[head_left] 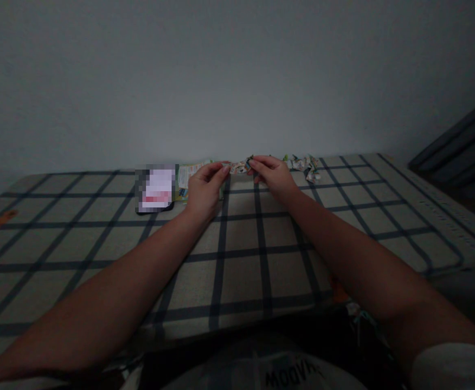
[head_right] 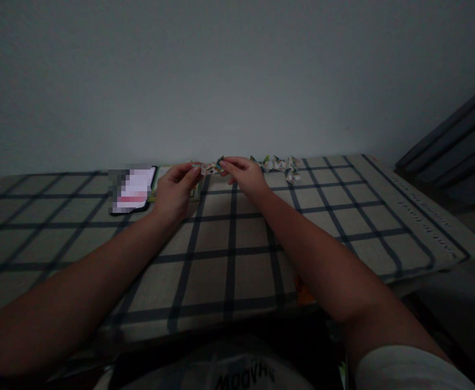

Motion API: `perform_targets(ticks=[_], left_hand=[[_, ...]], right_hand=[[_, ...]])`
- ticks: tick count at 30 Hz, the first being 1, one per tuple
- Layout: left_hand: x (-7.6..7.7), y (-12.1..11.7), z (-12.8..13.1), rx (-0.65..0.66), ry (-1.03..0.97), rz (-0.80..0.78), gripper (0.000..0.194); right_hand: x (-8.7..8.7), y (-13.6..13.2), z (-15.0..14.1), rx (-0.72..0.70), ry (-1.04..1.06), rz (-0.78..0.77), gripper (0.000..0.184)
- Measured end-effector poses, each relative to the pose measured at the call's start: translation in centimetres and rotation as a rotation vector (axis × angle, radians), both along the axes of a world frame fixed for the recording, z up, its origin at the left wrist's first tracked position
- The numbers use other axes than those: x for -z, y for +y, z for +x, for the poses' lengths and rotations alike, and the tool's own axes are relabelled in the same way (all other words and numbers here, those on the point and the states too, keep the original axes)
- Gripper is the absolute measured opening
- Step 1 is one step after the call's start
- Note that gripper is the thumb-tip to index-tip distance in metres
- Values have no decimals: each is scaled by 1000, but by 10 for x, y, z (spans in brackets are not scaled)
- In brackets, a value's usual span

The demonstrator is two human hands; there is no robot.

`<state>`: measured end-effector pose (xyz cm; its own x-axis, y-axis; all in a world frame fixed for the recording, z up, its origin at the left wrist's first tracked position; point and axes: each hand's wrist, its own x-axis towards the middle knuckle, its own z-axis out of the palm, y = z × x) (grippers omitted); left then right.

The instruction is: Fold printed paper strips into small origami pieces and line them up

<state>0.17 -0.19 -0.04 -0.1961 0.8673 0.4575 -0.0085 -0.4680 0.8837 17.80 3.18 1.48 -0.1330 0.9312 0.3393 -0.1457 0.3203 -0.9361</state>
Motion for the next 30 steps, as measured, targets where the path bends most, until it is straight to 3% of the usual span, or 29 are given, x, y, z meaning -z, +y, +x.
perform_targets(ticks=[8, 12, 18, 30], left_hand=[[1, -3, 5, 112, 9, 67, 28], [0, -6, 5, 166, 80, 78, 31], [2, -3, 1, 84, 221, 131, 55], [-3, -6, 3, 48, 168, 193, 44]], right_hand=[[4, 3, -3, -2, 12, 30, 42], [3, 3, -1, 11, -82, 110, 39], [4, 0, 2, -8, -274, 234, 35], [4, -1, 0, -85, -194, 216, 33]])
